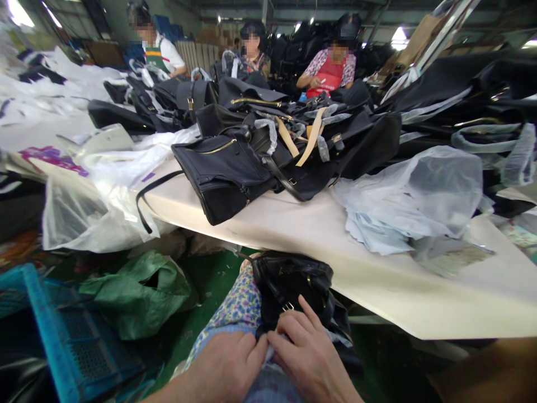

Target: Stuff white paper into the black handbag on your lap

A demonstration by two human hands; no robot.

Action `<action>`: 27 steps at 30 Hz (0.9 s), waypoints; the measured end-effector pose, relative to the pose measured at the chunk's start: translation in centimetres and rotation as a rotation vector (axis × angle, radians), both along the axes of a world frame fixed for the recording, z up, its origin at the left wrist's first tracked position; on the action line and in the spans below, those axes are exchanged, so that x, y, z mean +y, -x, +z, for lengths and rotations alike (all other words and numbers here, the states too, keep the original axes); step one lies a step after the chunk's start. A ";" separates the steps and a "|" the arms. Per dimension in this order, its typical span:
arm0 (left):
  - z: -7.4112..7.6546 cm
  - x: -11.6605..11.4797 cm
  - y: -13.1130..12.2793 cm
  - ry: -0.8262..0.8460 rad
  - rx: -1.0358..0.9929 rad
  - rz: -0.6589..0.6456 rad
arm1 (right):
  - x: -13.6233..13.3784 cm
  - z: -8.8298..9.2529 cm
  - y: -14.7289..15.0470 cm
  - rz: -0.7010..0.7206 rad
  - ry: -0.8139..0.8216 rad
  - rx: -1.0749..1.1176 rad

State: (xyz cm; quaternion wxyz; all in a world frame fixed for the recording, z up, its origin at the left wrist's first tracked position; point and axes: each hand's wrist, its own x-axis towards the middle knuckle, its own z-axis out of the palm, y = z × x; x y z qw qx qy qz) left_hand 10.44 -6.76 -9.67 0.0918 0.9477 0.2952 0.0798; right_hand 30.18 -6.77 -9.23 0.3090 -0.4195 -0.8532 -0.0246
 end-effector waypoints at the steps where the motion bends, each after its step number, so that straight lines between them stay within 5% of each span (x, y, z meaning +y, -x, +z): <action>1: -0.2 -0.3 0.2 -0.088 -0.028 0.004 | 0.1 0.3 -0.1 -0.009 -0.036 -0.001; 3: -0.1 -0.6 0.5 -0.140 -0.081 0.015 | 0.1 0.7 -0.5 0.030 -0.122 0.014; 5: 0.8 -0.5 1.0 0.068 -0.147 0.040 | -0.1 0.9 -1.0 0.107 -0.178 0.032; 10: 3.3 1.9 1.0 1.281 -0.321 0.301 | -0.9 1.1 -1.5 0.143 -0.184 0.081; 13: 2.3 3.7 -0.1 1.801 -0.309 0.337 | -0.9 1.2 -1.5 0.130 -0.175 0.092; 16: 0.3 4.4 -1.5 2.159 -0.424 0.217 | -0.4 1.3 -1.8 0.138 -0.185 0.090; 19: -0.6 4.4 -2.6 2.196 -0.560 0.247 | 0.4 0.9 -2.9 0.093 -0.186 0.065; 27: 0.4 3.3 -3.6 2.047 -0.596 0.548 | 1.2 -0.4 -4.6 -0.076 -0.180 0.077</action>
